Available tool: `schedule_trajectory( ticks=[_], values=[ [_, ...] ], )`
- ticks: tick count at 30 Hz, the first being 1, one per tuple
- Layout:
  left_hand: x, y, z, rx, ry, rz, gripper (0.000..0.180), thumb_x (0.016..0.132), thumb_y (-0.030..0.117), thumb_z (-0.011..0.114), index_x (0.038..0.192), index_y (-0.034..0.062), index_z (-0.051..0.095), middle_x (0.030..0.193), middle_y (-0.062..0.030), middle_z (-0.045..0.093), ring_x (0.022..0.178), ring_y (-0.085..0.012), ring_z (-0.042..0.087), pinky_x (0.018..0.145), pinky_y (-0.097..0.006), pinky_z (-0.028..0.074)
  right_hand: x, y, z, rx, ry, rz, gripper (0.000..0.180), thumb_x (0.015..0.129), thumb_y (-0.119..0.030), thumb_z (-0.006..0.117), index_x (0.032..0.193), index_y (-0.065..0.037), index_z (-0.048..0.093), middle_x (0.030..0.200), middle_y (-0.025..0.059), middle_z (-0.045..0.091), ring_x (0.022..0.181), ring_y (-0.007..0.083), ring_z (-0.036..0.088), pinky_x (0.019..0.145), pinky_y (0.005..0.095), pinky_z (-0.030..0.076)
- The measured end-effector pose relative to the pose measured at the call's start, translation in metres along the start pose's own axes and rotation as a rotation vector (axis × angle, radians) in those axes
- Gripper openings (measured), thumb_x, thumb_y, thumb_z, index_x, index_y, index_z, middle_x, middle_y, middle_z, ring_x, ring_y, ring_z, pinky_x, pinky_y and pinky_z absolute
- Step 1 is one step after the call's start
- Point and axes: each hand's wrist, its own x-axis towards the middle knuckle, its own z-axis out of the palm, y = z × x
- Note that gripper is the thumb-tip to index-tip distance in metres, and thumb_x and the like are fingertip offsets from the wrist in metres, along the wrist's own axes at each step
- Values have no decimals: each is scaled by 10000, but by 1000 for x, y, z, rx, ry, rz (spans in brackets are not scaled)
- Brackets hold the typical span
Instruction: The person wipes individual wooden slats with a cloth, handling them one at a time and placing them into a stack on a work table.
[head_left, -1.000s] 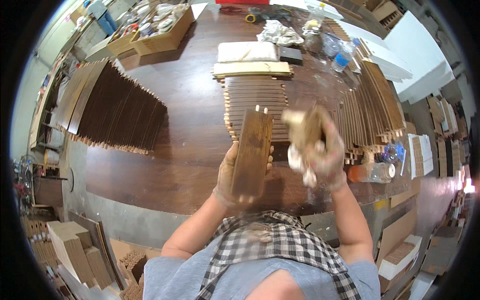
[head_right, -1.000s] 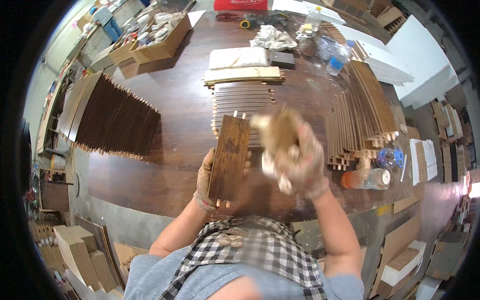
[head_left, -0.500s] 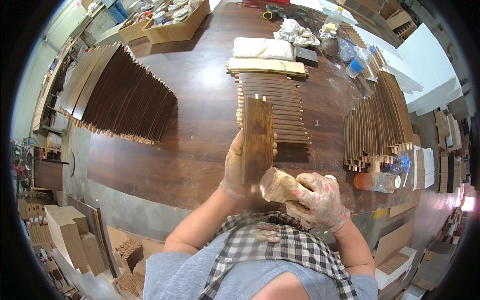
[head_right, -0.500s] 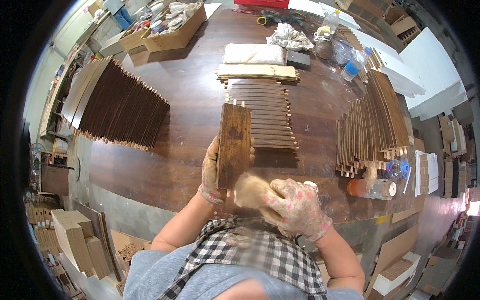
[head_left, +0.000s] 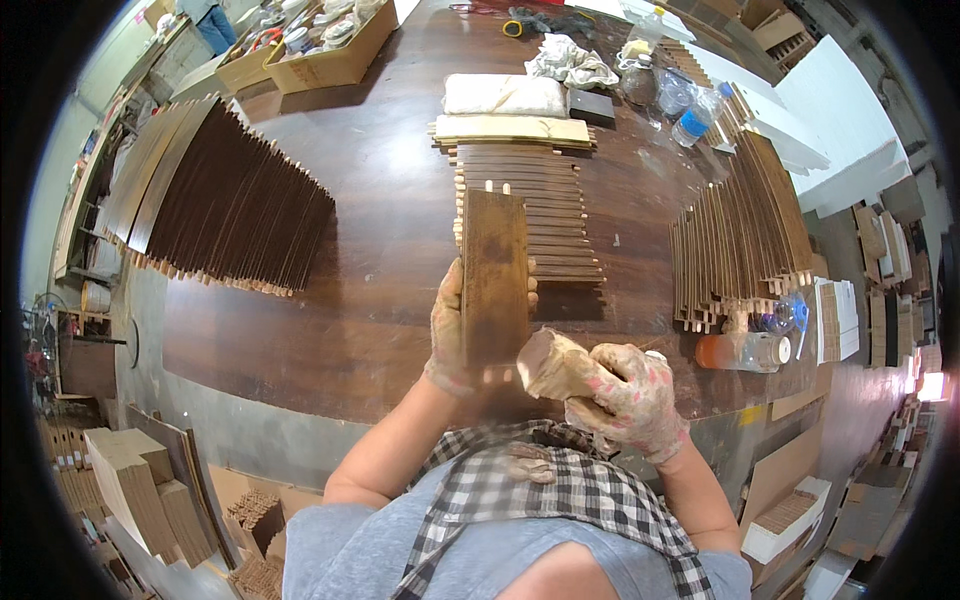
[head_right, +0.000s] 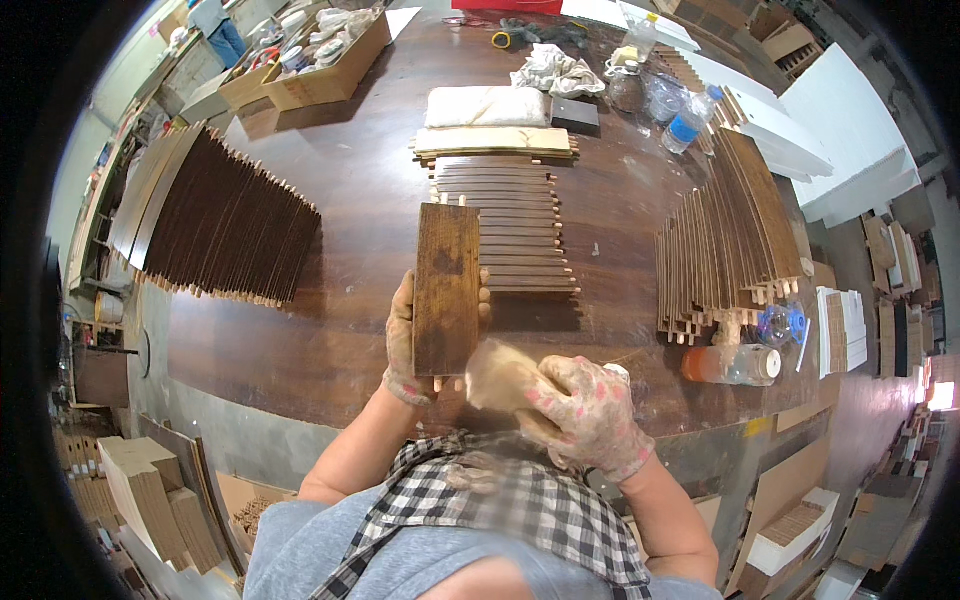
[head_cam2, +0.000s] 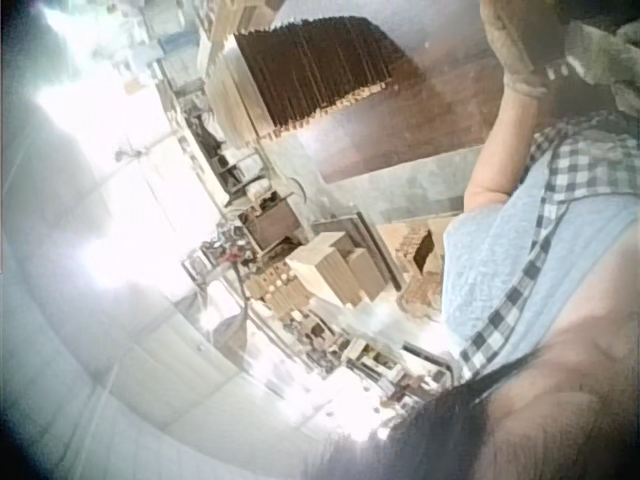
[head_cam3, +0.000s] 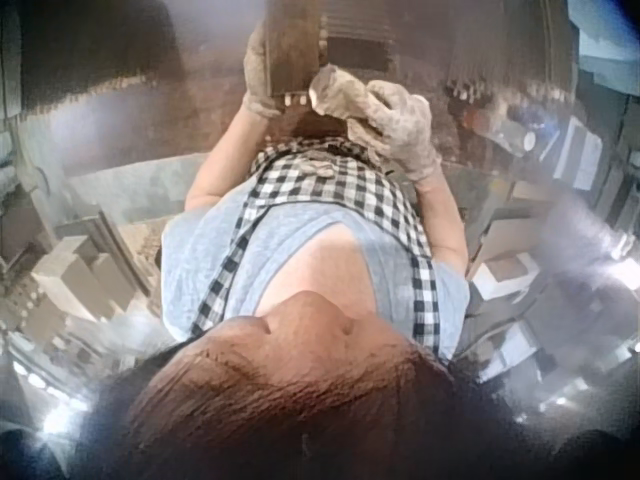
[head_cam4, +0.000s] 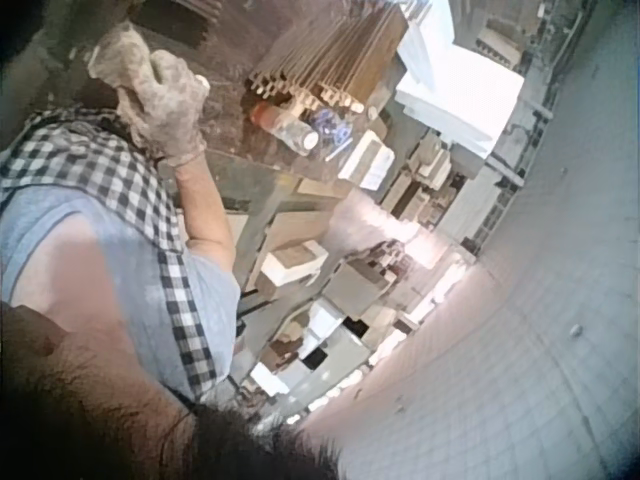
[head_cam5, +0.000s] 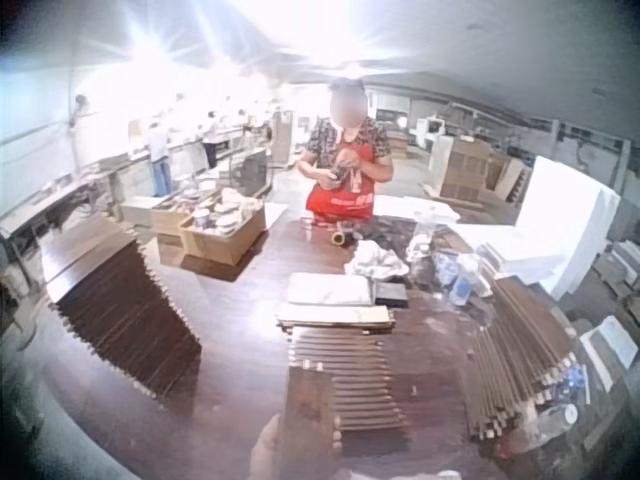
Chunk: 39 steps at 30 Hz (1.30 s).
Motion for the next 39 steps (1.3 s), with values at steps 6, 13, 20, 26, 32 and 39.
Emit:
schedule_trajectory(
  ticks=[6,13,20,26,32,39],
  values=[
    [-6,4,5,-81,-81,-73,627,1029,469,471,1373,-55,483,1264,-217,606,1034,-294,658,882,-399,597,-17,16,1,251,192,145,642,697,-216,847,1296,-116,638,1038,119,665,867,276,700,715,362,592],
    [-16,-23,32,-26,-27,-334,448,1051,415,434,1364,113,539,1290,-64,629,1175,-219,604,958,-423,548,75,21,18,237,567,-12,743,764,-232,801,1388,-10,463,1134,201,594,873,341,673,658,417,598],
    [-2,-37,-37,-48,-327,-29,543,1045,420,425,1424,36,486,1387,-159,567,1212,-300,600,1039,-451,502,76,-12,88,185,305,-240,390,822,-343,713,1098,-91,603,1075,154,575,816,247,649,638,397,522],
    [6,-3,7,-125,-5,-206,615,1012,544,486,1308,8,539,1166,-173,644,994,-279,668,872,-401,591,49,-9,63,915,324,-109,628,843,-284,753,1371,-92,471,1303,138,535,1090,238,618,897,376,542],
    [2,3,-42,-133,-86,-173,596,931,610,584,1243,103,586,1071,-114,663,889,-211,674,778,-321,617,-1,46,29,573,639,448,824,910,-264,693,1544,29,256,1540,184,358,1394,291,407,1161,421,370],
    [-10,13,-9,3,-31,-174,633,1029,502,458,1473,51,423,1371,-208,573,1170,-398,626,933,-525,580,-27,34,31,550,336,288,757,818,-233,801,1439,41,466,1297,165,606,1174,284,624,965,361,519]
  ],
)
